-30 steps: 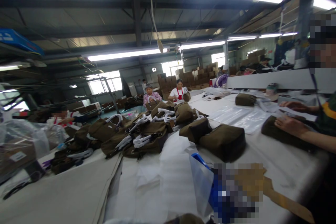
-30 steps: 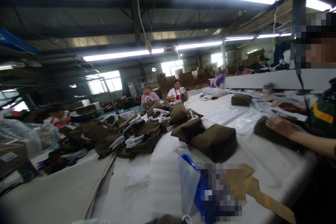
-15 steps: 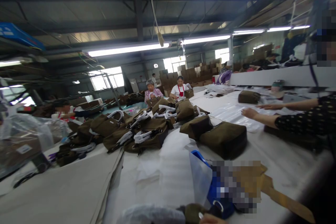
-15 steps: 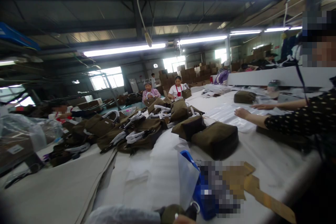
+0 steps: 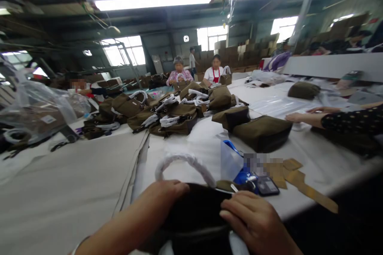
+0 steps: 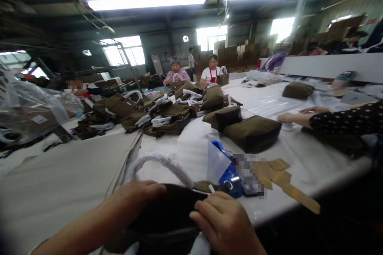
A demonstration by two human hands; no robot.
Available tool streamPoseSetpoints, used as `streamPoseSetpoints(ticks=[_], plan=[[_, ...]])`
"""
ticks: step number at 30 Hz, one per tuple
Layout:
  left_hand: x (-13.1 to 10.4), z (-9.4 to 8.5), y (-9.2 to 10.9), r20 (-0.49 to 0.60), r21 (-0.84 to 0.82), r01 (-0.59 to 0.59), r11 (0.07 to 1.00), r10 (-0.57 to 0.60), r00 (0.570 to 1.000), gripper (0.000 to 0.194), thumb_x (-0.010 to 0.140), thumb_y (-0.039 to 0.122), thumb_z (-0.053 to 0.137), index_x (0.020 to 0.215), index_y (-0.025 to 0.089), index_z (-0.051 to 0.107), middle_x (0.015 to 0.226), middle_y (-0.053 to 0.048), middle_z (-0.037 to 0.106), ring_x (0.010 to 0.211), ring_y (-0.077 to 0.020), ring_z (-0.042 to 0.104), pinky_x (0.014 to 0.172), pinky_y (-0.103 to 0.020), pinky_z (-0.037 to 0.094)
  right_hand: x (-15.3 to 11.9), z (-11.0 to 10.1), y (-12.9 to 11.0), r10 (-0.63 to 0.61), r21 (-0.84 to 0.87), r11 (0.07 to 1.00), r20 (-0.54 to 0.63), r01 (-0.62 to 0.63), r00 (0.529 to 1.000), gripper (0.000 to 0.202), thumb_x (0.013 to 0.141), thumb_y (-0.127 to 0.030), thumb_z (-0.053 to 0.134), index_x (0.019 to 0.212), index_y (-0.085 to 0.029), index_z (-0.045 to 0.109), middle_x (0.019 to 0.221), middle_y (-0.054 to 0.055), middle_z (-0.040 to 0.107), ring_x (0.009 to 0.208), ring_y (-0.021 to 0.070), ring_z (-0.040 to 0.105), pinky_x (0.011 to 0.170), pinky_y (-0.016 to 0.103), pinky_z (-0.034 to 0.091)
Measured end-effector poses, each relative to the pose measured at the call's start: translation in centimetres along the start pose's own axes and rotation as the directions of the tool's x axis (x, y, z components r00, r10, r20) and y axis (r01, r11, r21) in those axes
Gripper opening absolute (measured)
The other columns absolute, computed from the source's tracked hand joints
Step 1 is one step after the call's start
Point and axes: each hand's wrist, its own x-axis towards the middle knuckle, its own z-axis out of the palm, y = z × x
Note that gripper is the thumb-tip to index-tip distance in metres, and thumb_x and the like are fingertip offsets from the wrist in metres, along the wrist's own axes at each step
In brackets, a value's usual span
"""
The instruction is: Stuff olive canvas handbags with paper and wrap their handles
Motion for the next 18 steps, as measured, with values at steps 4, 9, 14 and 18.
streamPoseSetpoints(ticks=[4,9,14,18], plan=[[-0.9,0.4,-0.8,-0.008,-0.018,0.062,0.998,-0.062,0.998,0.054,0.084,-0.007,0.046,0.122,0.023,0.068,0.119,-0.004,0.077,0.102,-0.0211,0.075,0.092,-0.029,0.057,-0.2,-1.1,-0.8,-0.06,-0.002,0.998,0.097,0.06,0.993,0.018,0.104,-0.026,0.053,0.107,-0.02,0.069,0.092,0.0,0.078,0.082,0.0138,0.074,0.092,0.028,0.055],[-1.8,1.2,-1.3,-0.05,-0.022,0.097,0.995,-0.098,0.994,0.069,0.074,-0.013,0.038,0.126,0.022,0.068,0.124,-0.006,0.075,0.111,-0.0221,0.073,0.098,-0.034,0.057,-0.2,-1.9,-2.1,-0.125,0.018,0.992,0.178,0.124,0.976,0.017,0.103,-0.023,0.053,0.107,-0.019,0.069,0.091,0.001,0.079,0.084,0.0127,0.075,0.098,0.025,0.056],[-3.2,0.6,-1.5,-0.017,0.042,0.073,0.996,-0.073,0.997,0.049,0.086,-0.004,0.049,0.119,0.024,0.073,0.111,-0.004,0.08,0.097,-0.0224,0.077,0.086,-0.03,0.061,-0.9,-1.1,-2.9,-0.022,0.018,1.0,0.184,0.019,0.983,0.021,0.103,-0.023,0.051,0.109,-0.018,0.071,0.088,0.004,0.078,0.077,0.0149,0.075,0.079,0.023,0.061],[-4.5,0.1,-1.6,-0.054,0.07,0.062,0.996,-0.058,0.997,0.025,0.095,0.016,0.059,0.111,0.027,0.075,0.105,-0.001,0.081,0.089,-0.0249,0.079,0.074,-0.031,0.063,0.5,0.8,-3.5,0.124,0.087,0.982,0.37,-0.167,0.921,0.023,0.098,-0.017,0.057,0.115,-0.021,0.072,0.094,0.004,0.078,0.077,0.0159,0.075,0.07,0.021,0.058]])
